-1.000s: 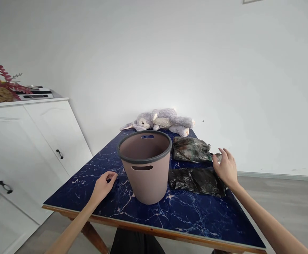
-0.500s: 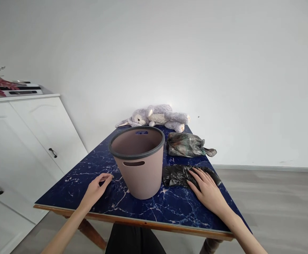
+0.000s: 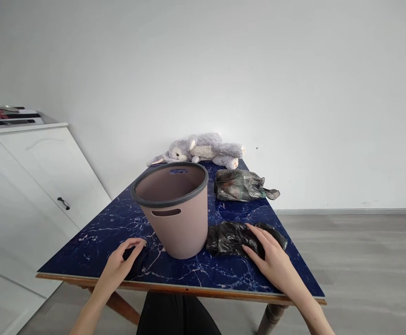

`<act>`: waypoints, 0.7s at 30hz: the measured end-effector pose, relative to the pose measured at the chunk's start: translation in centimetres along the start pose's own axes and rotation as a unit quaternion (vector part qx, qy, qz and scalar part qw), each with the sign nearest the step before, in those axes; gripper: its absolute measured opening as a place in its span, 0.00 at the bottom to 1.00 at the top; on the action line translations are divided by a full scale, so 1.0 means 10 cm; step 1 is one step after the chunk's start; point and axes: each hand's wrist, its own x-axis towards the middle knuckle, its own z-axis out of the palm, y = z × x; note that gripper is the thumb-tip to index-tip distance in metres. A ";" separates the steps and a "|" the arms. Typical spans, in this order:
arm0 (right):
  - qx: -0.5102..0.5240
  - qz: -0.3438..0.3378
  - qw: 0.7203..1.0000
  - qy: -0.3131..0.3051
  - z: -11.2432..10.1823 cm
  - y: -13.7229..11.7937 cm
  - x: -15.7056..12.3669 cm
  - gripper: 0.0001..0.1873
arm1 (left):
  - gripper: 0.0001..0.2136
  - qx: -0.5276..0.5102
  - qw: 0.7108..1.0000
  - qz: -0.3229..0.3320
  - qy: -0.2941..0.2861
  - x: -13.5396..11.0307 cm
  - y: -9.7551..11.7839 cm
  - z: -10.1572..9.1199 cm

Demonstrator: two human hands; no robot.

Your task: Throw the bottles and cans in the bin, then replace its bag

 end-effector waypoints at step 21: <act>0.422 0.297 0.841 0.162 -0.16 -0.53 -0.13 0.33 | 0.27 -0.103 0.993 -0.041 0.043 -0.06 0.14 -0.03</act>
